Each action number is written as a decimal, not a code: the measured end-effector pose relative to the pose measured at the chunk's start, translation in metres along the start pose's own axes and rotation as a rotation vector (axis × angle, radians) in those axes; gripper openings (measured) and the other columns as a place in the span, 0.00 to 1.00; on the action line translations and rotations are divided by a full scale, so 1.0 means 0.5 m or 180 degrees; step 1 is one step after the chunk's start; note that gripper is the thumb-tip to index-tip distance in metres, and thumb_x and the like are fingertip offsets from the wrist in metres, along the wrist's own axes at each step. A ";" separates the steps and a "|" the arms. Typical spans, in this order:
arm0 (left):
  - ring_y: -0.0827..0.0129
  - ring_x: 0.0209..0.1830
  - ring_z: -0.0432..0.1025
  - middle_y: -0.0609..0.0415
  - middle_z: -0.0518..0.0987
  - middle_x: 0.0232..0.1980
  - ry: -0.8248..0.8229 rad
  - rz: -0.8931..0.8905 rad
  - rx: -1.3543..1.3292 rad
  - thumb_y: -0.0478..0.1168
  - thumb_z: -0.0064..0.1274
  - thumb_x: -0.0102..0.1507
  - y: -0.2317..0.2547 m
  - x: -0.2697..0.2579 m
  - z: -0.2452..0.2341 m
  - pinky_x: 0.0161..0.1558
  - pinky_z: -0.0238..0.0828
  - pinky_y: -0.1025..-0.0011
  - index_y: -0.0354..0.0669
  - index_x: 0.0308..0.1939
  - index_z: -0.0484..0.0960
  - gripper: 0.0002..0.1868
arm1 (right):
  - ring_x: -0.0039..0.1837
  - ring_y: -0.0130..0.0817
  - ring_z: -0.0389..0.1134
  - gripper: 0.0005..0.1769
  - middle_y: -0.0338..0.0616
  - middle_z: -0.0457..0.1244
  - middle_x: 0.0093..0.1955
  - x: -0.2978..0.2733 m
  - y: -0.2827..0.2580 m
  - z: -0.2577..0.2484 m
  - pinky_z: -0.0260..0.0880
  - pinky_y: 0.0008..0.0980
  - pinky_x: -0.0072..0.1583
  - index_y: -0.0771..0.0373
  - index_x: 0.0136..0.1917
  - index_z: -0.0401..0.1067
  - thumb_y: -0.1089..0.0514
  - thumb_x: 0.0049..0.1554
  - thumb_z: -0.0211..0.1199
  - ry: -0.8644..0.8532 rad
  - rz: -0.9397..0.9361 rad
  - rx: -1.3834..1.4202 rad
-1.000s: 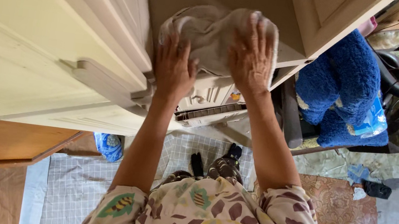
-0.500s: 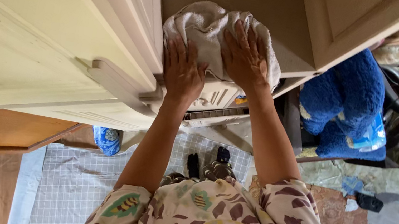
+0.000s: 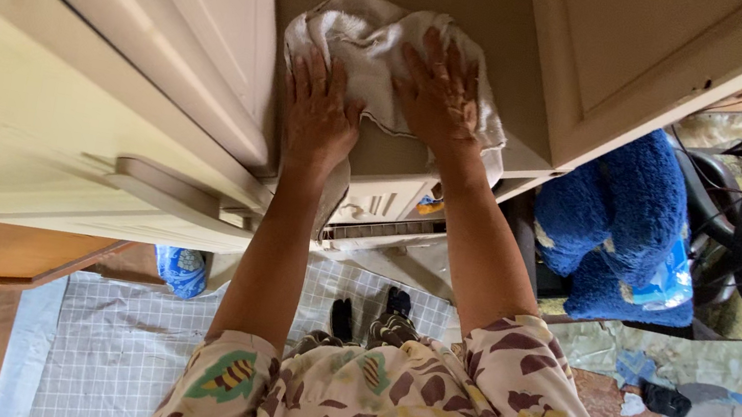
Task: The person wipes the inside of a wooden cabinet with a cloth, then folds and places several pieces of clothing into the cabinet. The person handles the items one at a time, folding them on a nearby table before placing them inside.
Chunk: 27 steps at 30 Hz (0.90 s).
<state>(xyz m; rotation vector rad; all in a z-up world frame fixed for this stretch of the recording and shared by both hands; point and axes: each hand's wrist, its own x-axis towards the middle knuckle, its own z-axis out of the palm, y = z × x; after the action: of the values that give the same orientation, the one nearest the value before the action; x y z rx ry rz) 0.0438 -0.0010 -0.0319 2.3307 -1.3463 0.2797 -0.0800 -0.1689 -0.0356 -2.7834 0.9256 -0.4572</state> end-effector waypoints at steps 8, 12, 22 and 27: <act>0.31 0.79 0.47 0.28 0.54 0.78 0.0073 0.0506 -0.0182 0.55 0.49 0.70 0.110 0.032 0.061 0.77 0.40 0.43 0.35 0.75 0.64 0.36 | 0.82 0.59 0.48 0.31 0.47 0.46 0.84 -0.063 0.147 -0.039 0.48 0.60 0.77 0.49 0.78 0.65 0.40 0.65 0.55 0.0758 0.0187 -0.0032; 0.34 0.80 0.48 0.31 0.54 0.80 -0.0218 0.0356 -0.0172 0.53 0.48 0.69 0.123 0.023 0.033 0.78 0.41 0.46 0.35 0.74 0.65 0.35 | 0.80 0.62 0.51 0.28 0.52 0.49 0.83 -0.086 0.138 -0.026 0.52 0.61 0.76 0.51 0.76 0.68 0.44 0.65 0.57 0.0846 0.0170 -0.0105; 0.34 0.79 0.50 0.30 0.55 0.79 0.0229 -0.0146 0.0226 0.50 0.48 0.70 0.015 -0.042 0.000 0.78 0.42 0.46 0.33 0.74 0.67 0.33 | 0.81 0.60 0.49 0.27 0.51 0.48 0.83 -0.042 0.002 0.038 0.46 0.60 0.78 0.52 0.77 0.66 0.45 0.67 0.54 0.0675 -0.0564 0.0126; 0.35 0.80 0.51 0.32 0.56 0.81 0.0620 -0.0151 0.0204 0.46 0.47 0.70 -0.010 -0.059 0.008 0.80 0.46 0.49 0.35 0.75 0.68 0.31 | 0.81 0.58 0.48 0.27 0.50 0.47 0.83 -0.008 -0.053 0.030 0.43 0.58 0.79 0.52 0.78 0.64 0.46 0.68 0.52 0.0428 -0.0754 0.0317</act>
<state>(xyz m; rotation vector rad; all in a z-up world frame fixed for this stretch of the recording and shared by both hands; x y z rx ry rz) 0.0327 0.0223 -0.0479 2.3153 -1.2026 0.5277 -0.0632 -0.1447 -0.0438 -2.8094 0.5798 -0.7125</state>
